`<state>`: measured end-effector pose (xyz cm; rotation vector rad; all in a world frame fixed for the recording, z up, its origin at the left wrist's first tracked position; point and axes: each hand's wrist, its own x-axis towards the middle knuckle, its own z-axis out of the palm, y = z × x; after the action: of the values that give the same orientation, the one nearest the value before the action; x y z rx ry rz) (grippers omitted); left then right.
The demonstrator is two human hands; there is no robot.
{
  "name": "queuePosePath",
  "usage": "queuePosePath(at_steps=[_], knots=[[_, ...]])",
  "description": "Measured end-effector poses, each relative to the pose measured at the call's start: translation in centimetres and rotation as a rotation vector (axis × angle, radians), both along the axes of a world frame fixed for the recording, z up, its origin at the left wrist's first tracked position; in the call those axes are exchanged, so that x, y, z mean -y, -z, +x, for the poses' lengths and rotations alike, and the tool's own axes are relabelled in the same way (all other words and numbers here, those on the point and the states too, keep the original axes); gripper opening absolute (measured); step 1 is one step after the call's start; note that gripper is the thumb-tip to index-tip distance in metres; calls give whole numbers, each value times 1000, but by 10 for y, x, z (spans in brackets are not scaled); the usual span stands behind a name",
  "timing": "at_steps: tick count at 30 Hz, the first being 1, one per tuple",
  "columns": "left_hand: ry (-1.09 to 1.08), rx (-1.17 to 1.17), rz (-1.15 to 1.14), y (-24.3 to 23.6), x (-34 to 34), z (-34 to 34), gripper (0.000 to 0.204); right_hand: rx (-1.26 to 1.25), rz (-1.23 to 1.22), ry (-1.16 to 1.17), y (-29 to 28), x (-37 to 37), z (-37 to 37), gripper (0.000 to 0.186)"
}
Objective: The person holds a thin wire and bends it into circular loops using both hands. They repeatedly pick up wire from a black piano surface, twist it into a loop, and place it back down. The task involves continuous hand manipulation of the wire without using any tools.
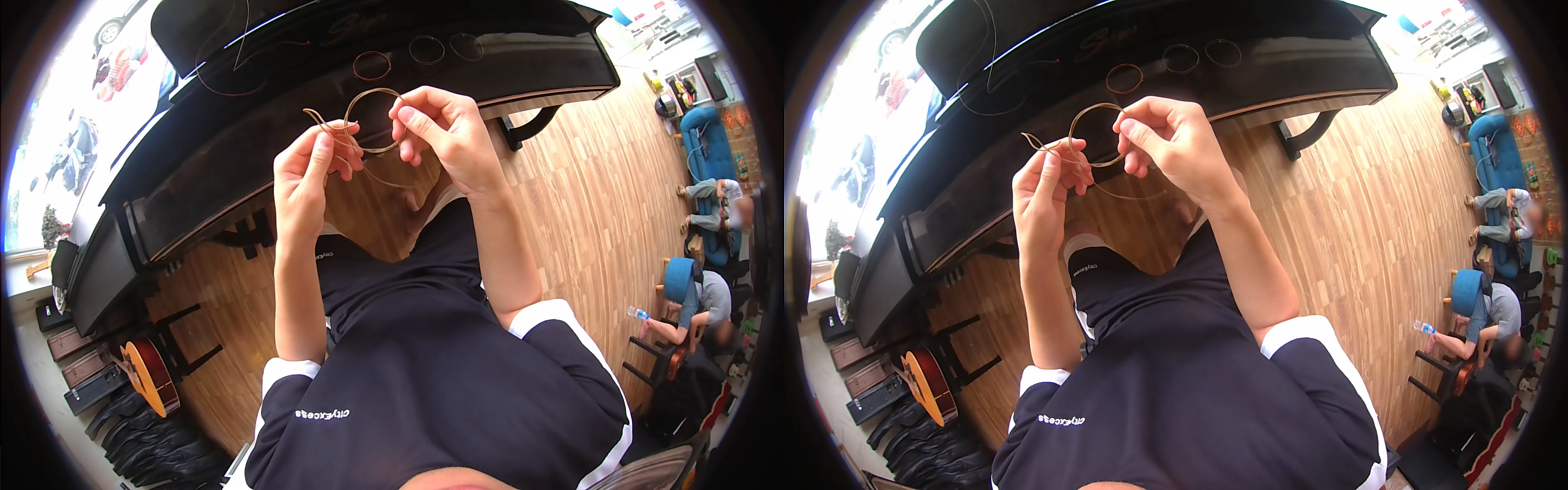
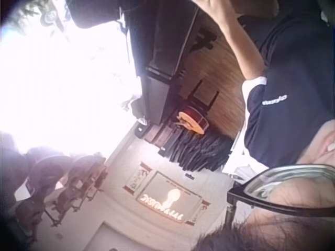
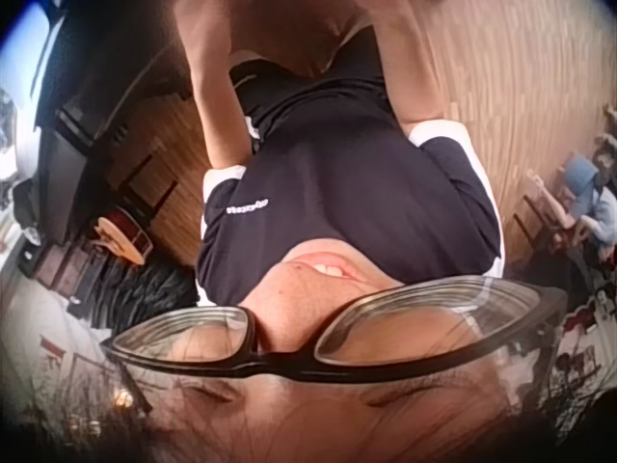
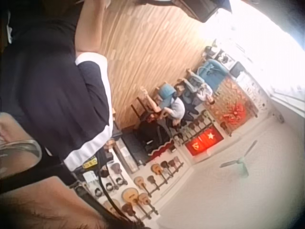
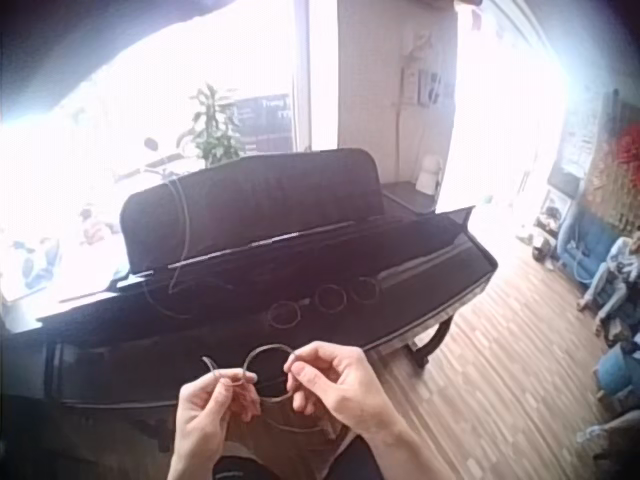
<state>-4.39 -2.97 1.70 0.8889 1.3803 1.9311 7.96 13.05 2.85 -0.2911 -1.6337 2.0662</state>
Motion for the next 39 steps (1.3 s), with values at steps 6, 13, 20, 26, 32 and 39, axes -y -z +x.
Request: queuePosePath(at_steps=[6,13,20,26,32,39], knots=[[-74,-143,-10,4,3,7,24,-6,-89,23,6,6,0,10],[-247,-148,130,6,1,1,19,35,-119,-28,2,16,3,11],[-128,-339,34,-10,14,-1,5,64,-45,-60,0,19,5,10],[-404,-822,-274,-23,11,9,10,76,0,-83,-7,29,8,7],[-595,-975,-242,-26,6,18,14,83,49,-30,-11,43,7,7],[-595,-1093,-238,-20,7,15,10,36,54,10,-10,47,7,6]])
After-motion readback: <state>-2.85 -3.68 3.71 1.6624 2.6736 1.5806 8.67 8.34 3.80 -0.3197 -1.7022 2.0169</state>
